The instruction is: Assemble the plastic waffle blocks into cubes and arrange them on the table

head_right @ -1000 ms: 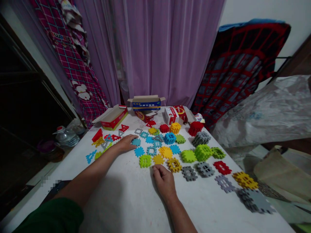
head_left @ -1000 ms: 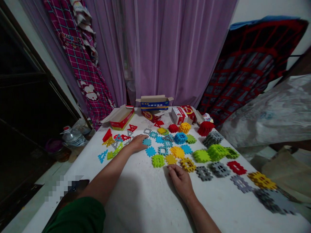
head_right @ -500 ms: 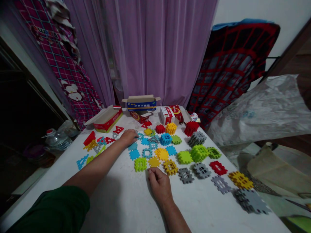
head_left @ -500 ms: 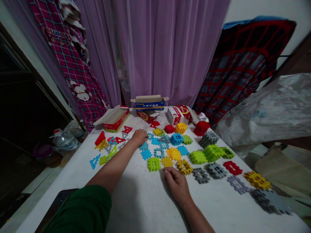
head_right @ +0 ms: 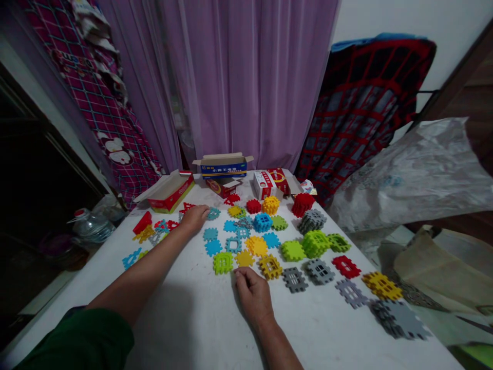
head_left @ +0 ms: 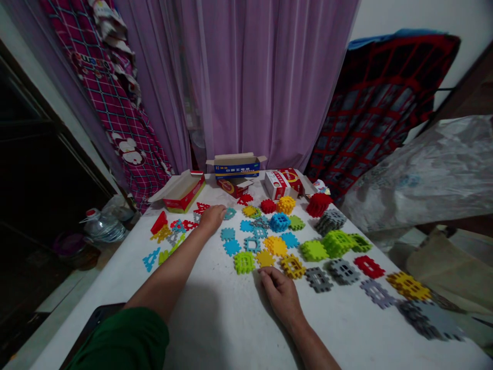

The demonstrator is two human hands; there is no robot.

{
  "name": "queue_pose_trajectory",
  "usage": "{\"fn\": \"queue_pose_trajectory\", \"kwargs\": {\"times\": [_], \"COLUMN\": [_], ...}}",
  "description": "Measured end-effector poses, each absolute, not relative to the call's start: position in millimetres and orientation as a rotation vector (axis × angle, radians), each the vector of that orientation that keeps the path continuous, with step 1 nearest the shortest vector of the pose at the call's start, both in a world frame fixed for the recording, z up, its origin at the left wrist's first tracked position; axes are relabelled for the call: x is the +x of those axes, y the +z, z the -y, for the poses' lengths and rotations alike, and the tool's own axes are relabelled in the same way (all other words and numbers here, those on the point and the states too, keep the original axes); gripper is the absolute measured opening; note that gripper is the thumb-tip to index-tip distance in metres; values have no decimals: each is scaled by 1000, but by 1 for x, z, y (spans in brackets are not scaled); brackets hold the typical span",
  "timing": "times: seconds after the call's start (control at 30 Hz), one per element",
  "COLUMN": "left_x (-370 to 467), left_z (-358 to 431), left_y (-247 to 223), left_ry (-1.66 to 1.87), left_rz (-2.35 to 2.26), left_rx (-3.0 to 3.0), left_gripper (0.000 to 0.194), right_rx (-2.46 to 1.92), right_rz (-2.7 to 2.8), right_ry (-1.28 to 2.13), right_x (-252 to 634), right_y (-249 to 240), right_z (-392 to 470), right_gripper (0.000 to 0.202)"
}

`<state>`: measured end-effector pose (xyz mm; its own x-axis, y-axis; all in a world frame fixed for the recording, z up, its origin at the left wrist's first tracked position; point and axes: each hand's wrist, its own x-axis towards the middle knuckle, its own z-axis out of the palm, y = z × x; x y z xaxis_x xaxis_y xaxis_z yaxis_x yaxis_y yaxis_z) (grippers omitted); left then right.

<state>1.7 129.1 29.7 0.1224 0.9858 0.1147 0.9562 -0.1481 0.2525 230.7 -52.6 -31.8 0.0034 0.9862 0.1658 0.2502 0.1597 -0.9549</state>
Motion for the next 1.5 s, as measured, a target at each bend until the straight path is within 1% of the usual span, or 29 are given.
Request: {"fn": "queue_pose_trajectory", "kwargs": {"times": [0.07, 0.2, 0.37, 0.53, 0.63, 0.73, 0.83, 0.87, 0.93, 1.07, 1.27, 1.37, 1.5], "left_x": [-8, -27, -46, -52, -52, -55, -59, -60, -61, -60, -59, -59, -41], "left_z": [-121, -101, -71, -46, -35, -31, -32, -33, -36, -40, -38, -39, -46], "left_y": [31, 33, 31, 30, 33, 33, 30, 28, 26, 24, 27, 31, 35], "left_ry": [432, 471, 467, 424, 373, 245, 125, 95, 66, 115, 257, 362, 507], "left_rz": [-2034, -2094, -2156, -2173, -2173, -2133, -2042, -2019, -1993, -1986, -1993, -1940, -1725], "left_rx": [2141, 1928, 1724, 1717, 1845, 2069, 2212, 2234, 2263, 2263, 2200, 2207, 2277], "left_gripper": [32, 28, 31, 23, 23, 30, 51, 55, 55, 45, 37, 36, 41], "right_rx": [-1287, -1294, -1294, -1291, -1296, -1300, -1303, -1305, -1305, -1298, -1301, -1307, -1301], "right_rz": [1446, 1469, 1473, 1473, 1479, 1476, 1468, 1467, 1471, 1479, 1477, 1473, 1476], "right_ry": [934, 912, 914, 916, 920, 933, 941, 942, 942, 929, 927, 924, 904], "right_x": [231, 231, 233, 234, 234, 234, 233, 233, 233, 233, 233, 232, 231], "right_y": [-32, -33, -35, -37, -37, -38, -37, -37, -37, -36, -32, -30, -30], "right_z": [52, 52, 52, 52, 52, 51, 52, 52, 52, 53, 54, 54, 54], "right_gripper": [35, 35, 37, 39, 39, 39, 39, 39, 38, 37, 37, 37, 35]}}
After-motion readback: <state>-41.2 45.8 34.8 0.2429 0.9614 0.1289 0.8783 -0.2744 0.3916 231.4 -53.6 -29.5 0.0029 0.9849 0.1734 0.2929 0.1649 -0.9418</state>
